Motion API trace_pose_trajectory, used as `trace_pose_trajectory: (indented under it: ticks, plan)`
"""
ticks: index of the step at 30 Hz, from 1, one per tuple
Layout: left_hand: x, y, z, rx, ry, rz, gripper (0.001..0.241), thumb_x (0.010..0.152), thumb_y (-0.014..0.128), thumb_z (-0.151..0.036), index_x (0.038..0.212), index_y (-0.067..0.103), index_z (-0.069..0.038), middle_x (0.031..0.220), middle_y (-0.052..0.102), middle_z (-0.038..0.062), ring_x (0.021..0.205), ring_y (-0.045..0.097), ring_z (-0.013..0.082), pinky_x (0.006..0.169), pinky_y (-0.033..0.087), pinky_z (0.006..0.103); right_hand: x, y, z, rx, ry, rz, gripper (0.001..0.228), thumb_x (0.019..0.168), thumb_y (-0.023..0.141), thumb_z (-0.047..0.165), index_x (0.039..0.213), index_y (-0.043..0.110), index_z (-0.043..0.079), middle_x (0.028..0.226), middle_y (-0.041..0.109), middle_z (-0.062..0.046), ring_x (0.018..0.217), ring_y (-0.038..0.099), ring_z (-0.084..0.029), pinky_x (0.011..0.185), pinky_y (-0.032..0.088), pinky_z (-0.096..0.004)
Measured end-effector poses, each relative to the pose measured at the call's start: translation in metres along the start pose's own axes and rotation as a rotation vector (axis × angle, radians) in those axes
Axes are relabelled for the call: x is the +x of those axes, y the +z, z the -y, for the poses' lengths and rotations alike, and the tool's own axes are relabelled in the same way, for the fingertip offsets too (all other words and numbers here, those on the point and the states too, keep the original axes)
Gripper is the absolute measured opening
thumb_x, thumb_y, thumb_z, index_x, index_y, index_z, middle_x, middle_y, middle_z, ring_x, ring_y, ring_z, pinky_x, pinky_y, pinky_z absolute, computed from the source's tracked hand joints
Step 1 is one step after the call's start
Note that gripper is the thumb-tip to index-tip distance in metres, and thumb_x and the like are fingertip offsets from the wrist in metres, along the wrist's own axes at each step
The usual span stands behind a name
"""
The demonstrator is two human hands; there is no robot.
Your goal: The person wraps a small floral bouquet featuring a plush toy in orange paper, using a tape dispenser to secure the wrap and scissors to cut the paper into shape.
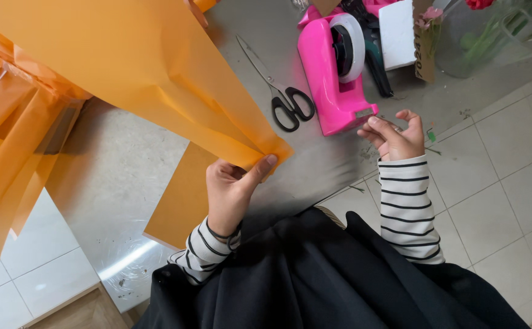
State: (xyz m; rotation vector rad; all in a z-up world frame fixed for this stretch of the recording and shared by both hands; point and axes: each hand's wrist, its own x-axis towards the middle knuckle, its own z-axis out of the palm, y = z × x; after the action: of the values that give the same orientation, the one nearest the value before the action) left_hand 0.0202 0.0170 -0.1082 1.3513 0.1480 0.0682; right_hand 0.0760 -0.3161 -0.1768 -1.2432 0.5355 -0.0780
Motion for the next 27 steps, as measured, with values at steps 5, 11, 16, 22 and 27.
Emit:
trace_pose_trajectory:
  ticks: [5, 11, 16, 22, 27]
  plan:
    - [0.003, 0.008, -0.006, -0.037, 0.041, -0.013, 0.015, 0.086, 0.090, -0.009, 0.082, 0.078, -0.001, 0.060, 0.064, 0.005, 0.060, 0.055, 0.0075, 0.061, 0.052, 0.0216, -0.004, 0.011, -0.003, 0.058, 0.157, -0.020, 0.054, 0.094, 0.077, -0.005, 0.121, 0.038, 0.019, 0.096, 0.071, -0.014, 0.085, 0.078, -0.023, 0.090, 0.071, -0.042]
    - [0.003, 0.022, -0.010, -0.119, 0.075, -0.104, 0.012, 0.088, 0.088, -0.009, 0.087, 0.079, -0.002, 0.067, 0.066, 0.004, 0.068, 0.057, 0.0068, 0.068, 0.054, 0.0238, -0.063, 0.049, -0.019, 0.066, 0.203, 0.186, 0.055, 0.089, 0.076, -0.010, 0.121, 0.040, 0.016, 0.096, 0.073, -0.023, 0.079, 0.078, -0.030, 0.077, 0.070, -0.045]
    - [0.002, 0.033, 0.002, -0.138, 0.108, -0.141, 0.010, 0.089, 0.087, -0.009, 0.092, 0.079, -0.004, 0.073, 0.069, 0.002, 0.075, 0.060, 0.0056, 0.075, 0.056, 0.0250, -0.122, 0.113, 0.039, 0.066, -0.119, 0.463, 0.060, 0.087, 0.076, -0.012, 0.126, 0.038, 0.012, 0.092, 0.071, -0.024, 0.078, 0.079, -0.030, 0.071, 0.072, -0.044]
    - [-0.002, 0.037, 0.010, -0.123, 0.121, -0.130, 0.014, 0.089, 0.088, -0.012, 0.099, 0.080, -0.005, 0.082, 0.073, 0.002, 0.084, 0.066, 0.0065, 0.082, 0.059, 0.0288, -0.123, 0.135, 0.035, -0.065, -0.310, 0.524, 0.060, 0.090, 0.076, -0.012, 0.131, 0.037, 0.008, 0.094, 0.071, -0.022, 0.080, 0.079, -0.028, 0.078, 0.071, -0.040]
    - [-0.004, 0.041, -0.003, -0.147, 0.127, -0.127, 0.017, 0.090, 0.086, -0.010, 0.103, 0.080, -0.003, 0.089, 0.074, 0.003, 0.091, 0.065, 0.0076, 0.087, 0.060, 0.0326, -0.119, 0.139, 0.028, -0.114, -0.332, 0.474, 0.061, 0.088, 0.080, -0.010, 0.130, 0.039, 0.004, 0.092, 0.070, -0.019, 0.079, 0.078, -0.024, 0.075, 0.071, -0.035]
